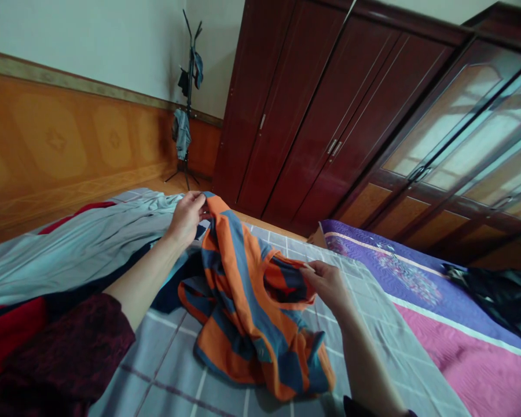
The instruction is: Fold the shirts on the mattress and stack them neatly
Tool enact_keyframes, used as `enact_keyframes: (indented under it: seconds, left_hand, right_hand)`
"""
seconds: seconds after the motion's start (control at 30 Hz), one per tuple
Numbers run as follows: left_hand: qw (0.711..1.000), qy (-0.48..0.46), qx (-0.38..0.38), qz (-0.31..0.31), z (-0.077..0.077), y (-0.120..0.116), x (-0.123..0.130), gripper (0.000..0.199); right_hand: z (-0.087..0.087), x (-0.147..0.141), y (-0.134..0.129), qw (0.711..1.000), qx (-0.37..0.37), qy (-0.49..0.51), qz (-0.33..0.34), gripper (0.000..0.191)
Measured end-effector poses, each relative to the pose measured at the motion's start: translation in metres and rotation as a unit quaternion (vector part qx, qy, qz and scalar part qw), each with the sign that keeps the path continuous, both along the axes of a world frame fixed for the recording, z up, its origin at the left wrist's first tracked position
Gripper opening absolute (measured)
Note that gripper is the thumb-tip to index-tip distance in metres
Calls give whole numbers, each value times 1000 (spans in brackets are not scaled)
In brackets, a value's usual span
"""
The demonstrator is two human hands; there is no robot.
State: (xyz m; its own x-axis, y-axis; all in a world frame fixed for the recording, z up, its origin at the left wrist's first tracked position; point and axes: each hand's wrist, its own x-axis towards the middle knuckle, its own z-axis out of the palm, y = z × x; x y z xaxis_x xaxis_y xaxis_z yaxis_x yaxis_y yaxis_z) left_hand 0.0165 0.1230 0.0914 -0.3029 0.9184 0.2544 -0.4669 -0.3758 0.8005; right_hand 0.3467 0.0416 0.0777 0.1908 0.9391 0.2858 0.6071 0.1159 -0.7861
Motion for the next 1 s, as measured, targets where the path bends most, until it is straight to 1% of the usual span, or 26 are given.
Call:
enact_keyframes:
  seconds: [0.07,0.1,0.13,0.17,0.2,0.23,0.27,0.3,0.33,0.43,0.47,0.5,0.53,0.57,0.6,0.63,0.67,0.7,0.73,0.77,0.8,0.83,0.9,0.97,1.0]
  left_hand:
    - [1000,24,5,-1,-2,1,-2,20]
    - [998,55,3,16,-2,3,-5,19]
    - [993,109,1,41,-2,4,-9,18]
    - [981,182,5,72,-1,4,-12,17]
    - [959,266,18,102,0,3,-13,17]
    - [930,345,42,121,1,0,-12,19]
    - [901,410,76,121,3,-5,-7,23]
    - [876,459,114,95,4,-13,0,29]
    - [857,490,152,47,5,-21,11,36]
    - [796,532,244,-152,3,-48,49,51]
    - [774,536,263,-211,0,-55,60,51]
    - [754,537,271,-263,-2,-59,69,46]
    - [744,534,266,-301,-5,-62,74,37]
    - [746,530,248,-319,-6,-62,76,27]
    - [763,522,224,-310,-6,-61,76,16]
    - [791,508,197,-279,-5,-59,72,8]
    - [827,485,173,-228,-2,-56,67,3]
    - [863,453,156,-162,3,-53,60,6]
    - [890,420,147,-98,8,-51,53,11]
    - [907,394,144,-41,13,-49,46,15]
    - [914,378,147,9,18,-48,40,18]
    - [912,376,156,55,23,-48,35,19]
    - [886,407,186,125,28,-49,30,19]
    - [853,448,222,151,27,-55,34,19]
    - [837,467,245,147,24,-60,40,19]
  right_hand:
    - [5,6,-2,999,18,34,-16,33]
    - [10,9,-4,997,37,54,-36,33]
    - [16,12,-7,994,55,82,-54,32]
    - [22,13,-11,989,67,117,-63,31]
    - [29,11,-15,983,72,157,-60,31]
    - [34,7,-20,977,69,195,-46,30]
    - [38,0,-24,973,57,220,-22,30]
    - [41,-10,-28,973,39,229,9,29]
    - [43,-21,-32,973,19,224,43,27]
    - [41,-51,-43,973,-43,174,143,27]
    - [40,-58,-46,971,-58,156,171,28]
    - [40,-61,-49,970,-65,140,188,29]
    - [40,-63,-52,970,-67,124,198,30]
    - [41,-62,-54,971,-68,107,202,32]
    - [43,-60,-54,973,-68,88,201,32]
    - [44,-56,-54,976,-69,59,198,32]
    - [45,-53,-53,980,-67,17,187,29]
    - [45,-49,-51,984,-61,-43,161,25]
    - [45,-46,-48,985,-51,-114,117,21]
    - [44,-43,-45,980,-40,-185,62,18]
    - [42,-40,-41,969,-29,-244,2,18]
    - [40,-37,-37,957,-23,-283,-54,19]
    - [34,-30,-31,943,-11,-303,-136,24]
    - [29,-19,-26,946,34,-265,-185,29]
    - [28,-12,-24,950,69,-230,-200,29]
